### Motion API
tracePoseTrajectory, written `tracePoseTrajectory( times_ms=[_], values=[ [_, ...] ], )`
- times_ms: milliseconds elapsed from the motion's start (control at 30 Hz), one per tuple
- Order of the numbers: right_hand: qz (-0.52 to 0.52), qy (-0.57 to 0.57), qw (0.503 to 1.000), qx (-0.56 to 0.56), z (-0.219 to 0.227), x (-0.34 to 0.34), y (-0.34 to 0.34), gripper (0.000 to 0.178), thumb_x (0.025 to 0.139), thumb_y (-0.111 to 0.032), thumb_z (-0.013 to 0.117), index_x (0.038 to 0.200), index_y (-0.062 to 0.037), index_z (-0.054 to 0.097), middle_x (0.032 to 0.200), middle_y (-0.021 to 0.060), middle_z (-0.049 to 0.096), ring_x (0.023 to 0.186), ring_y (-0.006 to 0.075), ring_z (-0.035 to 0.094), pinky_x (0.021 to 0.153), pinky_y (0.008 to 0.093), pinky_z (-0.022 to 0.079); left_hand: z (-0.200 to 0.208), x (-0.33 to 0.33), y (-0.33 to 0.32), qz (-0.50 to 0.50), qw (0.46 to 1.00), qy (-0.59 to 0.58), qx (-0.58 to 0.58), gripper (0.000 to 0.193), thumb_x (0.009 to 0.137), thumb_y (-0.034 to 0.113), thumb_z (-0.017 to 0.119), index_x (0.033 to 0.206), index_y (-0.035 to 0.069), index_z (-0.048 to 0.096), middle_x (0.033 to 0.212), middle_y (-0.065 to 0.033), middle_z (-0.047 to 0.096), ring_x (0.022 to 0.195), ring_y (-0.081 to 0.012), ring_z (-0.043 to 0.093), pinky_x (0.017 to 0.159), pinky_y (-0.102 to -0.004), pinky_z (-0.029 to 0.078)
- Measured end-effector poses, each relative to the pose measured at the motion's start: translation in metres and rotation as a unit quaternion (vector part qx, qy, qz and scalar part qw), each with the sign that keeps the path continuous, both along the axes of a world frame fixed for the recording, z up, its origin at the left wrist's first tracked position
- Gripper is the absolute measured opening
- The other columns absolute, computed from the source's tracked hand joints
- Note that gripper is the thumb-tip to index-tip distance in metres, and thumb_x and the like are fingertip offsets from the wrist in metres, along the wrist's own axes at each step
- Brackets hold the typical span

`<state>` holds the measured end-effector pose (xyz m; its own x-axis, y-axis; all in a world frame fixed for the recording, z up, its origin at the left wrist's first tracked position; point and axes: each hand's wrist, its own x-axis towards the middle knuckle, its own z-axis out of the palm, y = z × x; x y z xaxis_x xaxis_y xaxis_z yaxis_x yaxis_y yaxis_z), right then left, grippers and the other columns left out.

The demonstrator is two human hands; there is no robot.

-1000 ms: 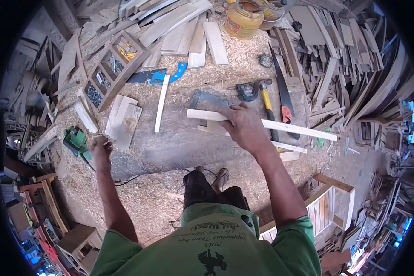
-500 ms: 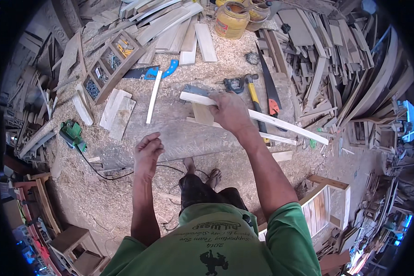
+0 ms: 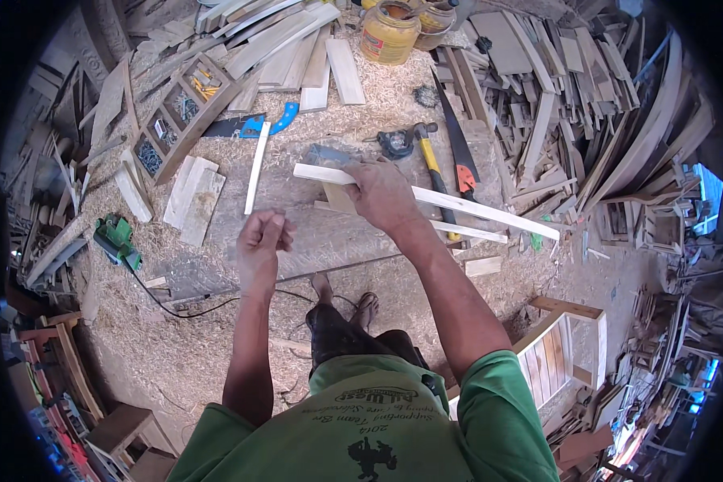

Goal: The person measures and marks wooden slats with a pencil and square, then hammers nails into the wood to assemble a wooden frame. The person uses a hammer and nails to join the pieces together on a workbench.

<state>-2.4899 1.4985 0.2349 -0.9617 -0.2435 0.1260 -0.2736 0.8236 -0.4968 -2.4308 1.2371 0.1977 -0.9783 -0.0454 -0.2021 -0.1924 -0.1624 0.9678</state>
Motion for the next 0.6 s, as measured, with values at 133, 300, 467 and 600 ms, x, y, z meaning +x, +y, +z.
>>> tracePoseTrajectory(
  times_ms=[133, 300, 467, 600],
  values=[
    [0.003, 0.007, 1.0, -0.005, -0.001, 0.0, 0.003, 0.031, 0.094, -0.016, 0.076, 0.124, -0.0049, 0.077, 0.103, 0.0219, 0.077, 0.103, 0.0445, 0.073, 0.094, 0.0541, 0.056, 0.02, -0.029, 0.02, -0.004, 0.968, 0.186, -0.169, 0.014, 0.109, 0.014, 0.073, 0.114, 0.001, 0.075, 0.102, -0.0037, 0.076, 0.09, -0.0096, 0.066, 0.083, -0.0273, 0.053],
    [0.008, -0.003, 1.0, 0.006, -0.003, 0.001, 0.001, 0.032, 0.093, -0.012, 0.074, 0.125, -0.0067, 0.078, 0.103, 0.0194, 0.078, 0.101, 0.044, 0.073, 0.096, 0.0535, 0.056, 0.029, -0.068, 0.042, -0.034, 0.968, 0.201, -0.147, 0.011, 0.104, 0.009, 0.074, 0.113, 0.003, 0.076, 0.113, -0.0064, 0.075, 0.102, -0.0183, 0.066, 0.092, -0.032, 0.055],
    [0.001, 0.025, 0.999, -0.019, 0.005, 0.011, -0.004, 0.037, 0.091, -0.009, 0.074, 0.128, -0.0091, 0.077, 0.104, 0.0182, 0.079, 0.1, 0.0423, 0.074, 0.102, 0.0523, 0.055, 0.024, -0.072, 0.051, -0.115, 0.945, 0.237, -0.195, 0.009, 0.105, 0.008, 0.07, 0.113, 0.006, 0.075, 0.116, -0.0061, 0.075, 0.113, -0.0226, 0.062, 0.102, -0.0363, 0.05],
    [0.008, 0.051, 0.999, -0.005, -0.008, 0.011, -0.002, 0.057, 0.092, -0.009, 0.074, 0.147, -0.0138, 0.066, 0.11, 0.0165, 0.08, 0.107, 0.0399, 0.075, 0.114, 0.0537, 0.052, 0.008, -0.073, 0.053, -0.133, 0.93, 0.26, -0.225, 0.007, 0.105, 0.006, 0.068, 0.11, 0.006, 0.073, 0.115, -0.0067, 0.075, 0.116, -0.0272, 0.06, 0.111, -0.0412, 0.043]
  ],
)
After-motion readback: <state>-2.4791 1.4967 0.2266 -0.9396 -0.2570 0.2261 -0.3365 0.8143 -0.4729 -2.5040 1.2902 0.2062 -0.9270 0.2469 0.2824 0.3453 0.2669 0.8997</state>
